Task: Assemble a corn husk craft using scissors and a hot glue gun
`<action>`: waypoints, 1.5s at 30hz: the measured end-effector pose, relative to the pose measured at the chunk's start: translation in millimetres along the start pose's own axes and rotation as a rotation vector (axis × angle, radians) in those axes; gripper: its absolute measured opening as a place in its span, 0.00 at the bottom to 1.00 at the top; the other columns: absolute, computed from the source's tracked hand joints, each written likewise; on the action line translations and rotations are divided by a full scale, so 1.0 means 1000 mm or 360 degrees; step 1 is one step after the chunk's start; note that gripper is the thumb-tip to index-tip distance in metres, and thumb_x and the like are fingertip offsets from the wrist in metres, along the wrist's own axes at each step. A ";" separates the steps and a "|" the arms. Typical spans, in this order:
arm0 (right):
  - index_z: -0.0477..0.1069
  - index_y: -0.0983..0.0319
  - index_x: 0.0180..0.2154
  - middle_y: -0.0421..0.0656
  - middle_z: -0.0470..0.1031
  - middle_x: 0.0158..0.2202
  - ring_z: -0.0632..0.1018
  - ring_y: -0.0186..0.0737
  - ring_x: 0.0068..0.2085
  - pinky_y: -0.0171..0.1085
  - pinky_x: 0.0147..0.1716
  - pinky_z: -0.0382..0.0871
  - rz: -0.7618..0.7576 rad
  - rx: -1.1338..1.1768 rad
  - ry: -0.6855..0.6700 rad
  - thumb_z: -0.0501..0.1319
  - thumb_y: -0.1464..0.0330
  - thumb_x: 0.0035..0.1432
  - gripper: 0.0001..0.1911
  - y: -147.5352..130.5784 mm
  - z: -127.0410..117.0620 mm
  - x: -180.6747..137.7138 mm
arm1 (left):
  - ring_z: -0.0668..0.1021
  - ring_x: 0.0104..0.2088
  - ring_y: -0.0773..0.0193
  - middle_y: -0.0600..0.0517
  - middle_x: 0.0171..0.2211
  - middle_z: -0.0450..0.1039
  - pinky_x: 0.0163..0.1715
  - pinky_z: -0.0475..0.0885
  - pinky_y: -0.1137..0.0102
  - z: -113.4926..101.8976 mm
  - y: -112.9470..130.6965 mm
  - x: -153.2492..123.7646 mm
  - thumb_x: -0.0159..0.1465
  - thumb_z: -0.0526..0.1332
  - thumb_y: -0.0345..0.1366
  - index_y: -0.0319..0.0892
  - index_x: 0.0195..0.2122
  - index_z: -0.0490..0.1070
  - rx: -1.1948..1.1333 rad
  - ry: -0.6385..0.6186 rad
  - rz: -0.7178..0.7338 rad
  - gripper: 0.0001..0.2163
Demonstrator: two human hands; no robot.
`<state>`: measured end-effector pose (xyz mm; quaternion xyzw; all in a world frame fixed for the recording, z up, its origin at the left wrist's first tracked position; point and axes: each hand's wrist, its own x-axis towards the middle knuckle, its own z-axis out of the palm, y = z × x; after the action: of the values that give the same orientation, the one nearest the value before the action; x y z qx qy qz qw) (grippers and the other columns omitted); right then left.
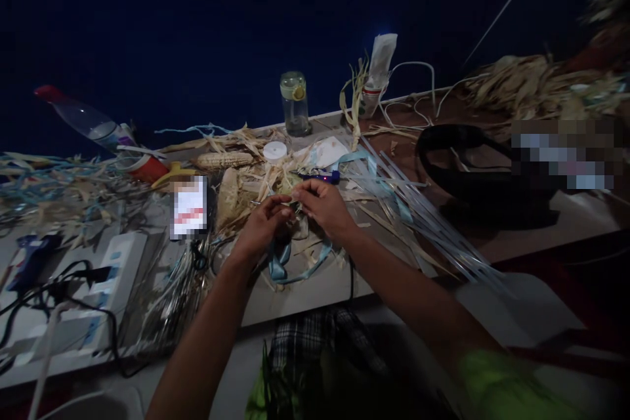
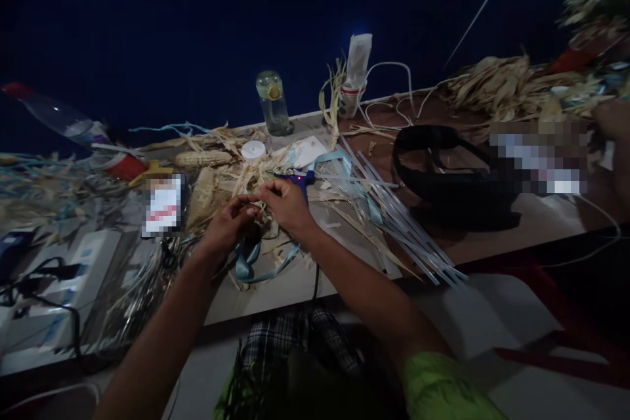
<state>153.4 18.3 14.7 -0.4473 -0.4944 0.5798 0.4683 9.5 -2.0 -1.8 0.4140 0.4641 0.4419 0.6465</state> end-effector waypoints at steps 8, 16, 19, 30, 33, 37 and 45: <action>0.71 0.64 0.37 0.41 0.74 0.33 0.72 0.33 0.35 0.32 0.37 0.64 -0.0399 -0.0579 -0.0387 0.55 0.70 0.52 0.10 0.004 0.004 -0.006 | 0.64 0.19 0.74 0.56 0.20 0.65 0.17 0.58 0.78 0.007 0.006 -0.006 0.48 0.63 0.29 0.38 0.34 0.71 0.0281 -0.0125 0.0072 0.10; 0.70 0.64 0.30 0.40 0.72 0.30 0.71 0.32 0.34 0.31 0.37 0.62 -0.0506 -0.0789 -0.0413 0.56 0.72 0.51 0.05 0.002 0.002 -0.006 | 0.66 0.21 0.71 0.54 0.20 0.67 0.18 0.60 0.77 0.004 0.005 -0.009 0.49 0.63 0.30 0.37 0.27 0.71 0.0446 -0.0184 0.0064 0.04; 0.68 0.64 0.28 0.38 0.69 0.27 0.70 0.31 0.30 0.31 0.33 0.62 -0.0386 -0.0566 -0.0353 0.56 0.70 0.51 0.04 0.002 -0.004 -0.001 | 0.67 0.24 0.71 0.52 0.26 0.69 0.22 0.62 0.76 0.002 0.007 -0.010 0.51 0.63 0.33 0.38 0.36 0.71 0.0410 -0.0192 0.0016 0.11; 0.66 0.64 0.24 0.35 0.66 0.23 0.65 0.28 0.25 0.31 0.28 0.59 -0.0158 -0.0161 -0.0314 0.60 0.66 0.45 0.07 0.009 -0.008 0.009 | 0.67 0.20 0.74 0.55 0.20 0.68 0.21 0.61 0.78 -0.003 0.002 -0.001 0.50 0.65 0.40 0.37 0.30 0.71 0.0294 0.0083 0.0086 0.11; 0.65 0.64 0.26 0.34 0.63 0.21 0.63 0.27 0.23 0.30 0.24 0.56 -0.0121 0.0021 -0.0094 0.60 0.65 0.46 0.08 0.010 -0.008 0.011 | 0.67 0.19 0.75 0.55 0.19 0.67 0.20 0.60 0.79 0.000 0.006 -0.004 0.49 0.66 0.38 0.37 0.29 0.70 0.0186 0.0035 0.0046 0.11; 0.65 0.63 0.29 0.33 0.59 0.19 0.59 0.27 0.20 0.30 0.20 0.53 -0.0141 0.0140 0.0129 0.59 0.64 0.47 0.09 0.009 -0.010 0.013 | 0.62 0.15 0.78 0.56 0.19 0.66 0.15 0.54 0.80 0.006 0.010 -0.006 0.49 0.67 0.37 0.37 0.33 0.68 -0.0047 -0.0098 -0.0047 0.13; 0.66 0.63 0.32 0.38 0.69 0.29 0.69 0.30 0.29 0.31 0.29 0.63 -0.0395 -0.0046 0.0207 0.57 0.67 0.49 0.07 0.012 0.001 0.006 | 0.58 0.13 0.81 0.58 0.19 0.65 0.18 0.60 0.78 0.009 0.006 -0.004 0.52 0.66 0.34 0.38 0.40 0.69 -0.0365 -0.0241 -0.0107 0.14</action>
<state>150.3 23.4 2.3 -0.4260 -0.5229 0.4800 0.5610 15.9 -5.3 6.5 0.3539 0.3740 0.4377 0.7371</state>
